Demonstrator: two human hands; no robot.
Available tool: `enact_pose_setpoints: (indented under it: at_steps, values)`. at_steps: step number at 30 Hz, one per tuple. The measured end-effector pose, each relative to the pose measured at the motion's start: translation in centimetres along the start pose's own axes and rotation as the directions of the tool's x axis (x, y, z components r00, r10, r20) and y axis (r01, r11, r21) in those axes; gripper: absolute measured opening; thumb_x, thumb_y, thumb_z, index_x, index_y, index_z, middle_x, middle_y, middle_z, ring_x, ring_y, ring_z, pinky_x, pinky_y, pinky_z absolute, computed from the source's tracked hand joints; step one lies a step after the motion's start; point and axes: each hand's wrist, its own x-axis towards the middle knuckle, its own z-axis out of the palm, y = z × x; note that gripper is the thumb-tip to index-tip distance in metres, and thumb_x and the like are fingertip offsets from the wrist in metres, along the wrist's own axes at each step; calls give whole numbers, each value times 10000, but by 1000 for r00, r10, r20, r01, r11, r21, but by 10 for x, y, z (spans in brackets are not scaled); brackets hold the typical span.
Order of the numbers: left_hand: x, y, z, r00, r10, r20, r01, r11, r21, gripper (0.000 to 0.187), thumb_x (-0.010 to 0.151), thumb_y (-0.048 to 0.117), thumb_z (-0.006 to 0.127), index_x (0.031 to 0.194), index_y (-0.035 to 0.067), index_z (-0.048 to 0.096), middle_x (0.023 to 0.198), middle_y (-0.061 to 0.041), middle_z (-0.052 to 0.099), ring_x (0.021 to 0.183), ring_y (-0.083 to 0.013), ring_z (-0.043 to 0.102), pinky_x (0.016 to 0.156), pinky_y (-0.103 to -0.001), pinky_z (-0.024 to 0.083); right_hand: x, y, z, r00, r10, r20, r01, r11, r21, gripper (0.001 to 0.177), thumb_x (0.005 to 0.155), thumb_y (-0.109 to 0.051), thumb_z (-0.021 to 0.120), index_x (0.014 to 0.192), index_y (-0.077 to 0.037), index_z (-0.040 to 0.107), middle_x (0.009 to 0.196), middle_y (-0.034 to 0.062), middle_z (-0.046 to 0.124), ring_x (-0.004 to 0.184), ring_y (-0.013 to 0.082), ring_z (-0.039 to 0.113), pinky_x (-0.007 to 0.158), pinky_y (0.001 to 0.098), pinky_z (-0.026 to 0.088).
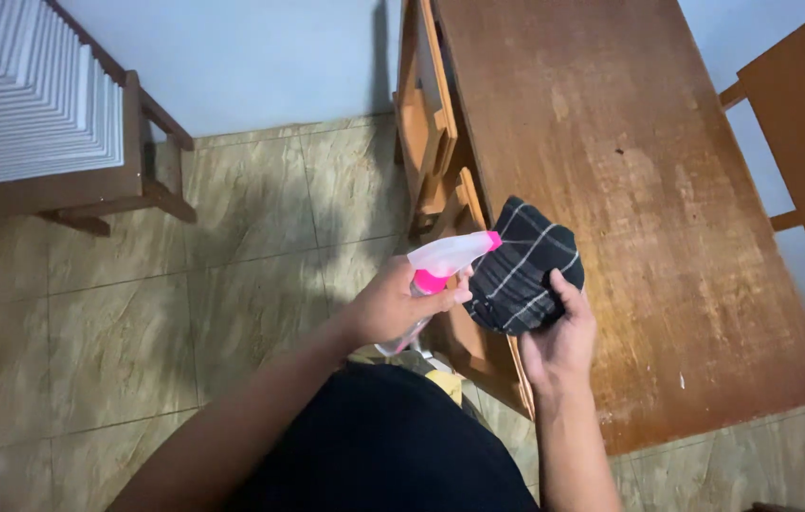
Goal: Wiping and cleaning multiple wooden dining tables using a spray bottle and a cloth.
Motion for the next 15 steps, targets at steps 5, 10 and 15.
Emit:
enact_pose_setpoints:
  at_steps: [5, 10, 15]
  values:
    - [44, -6, -16, 993, -97, 63, 98, 995, -7, 274, 947, 171, 744, 1144, -6, 672, 976, 0, 715, 938, -64, 624, 871, -274, 535, 35, -12, 22, 1000, -17, 5, 17, 1000, -3, 377, 950, -200, 617, 1302, -63, 606, 1263, 126, 697, 1151, 297, 690, 1043, 497, 540]
    - [82, 0, -28, 989, -61, 132, 60, 998, 11, 279, 954, 164, 731, 1159, -11, 659, 970, 3, 708, 941, -53, 604, 873, -272, 525, 53, -28, 34, 990, -137, 30, 135, 990, 42, 449, 941, -203, 609, 1368, -66, 593, 1317, 101, 697, 1199, 271, 688, 1075, 462, 532]
    - [133, 3, -31, 954, 69, 293, -52, 996, -65, 306, 944, 159, 726, 1200, 14, 641, 962, -4, 673, 918, -91, 612, 857, -281, 523, 74, -33, 28, 985, -161, -57, 167, 977, 133, 444, 969, -212, 618, 1369, -20, 592, 1304, 129, 695, 1191, 293, 675, 1092, 481, 512]
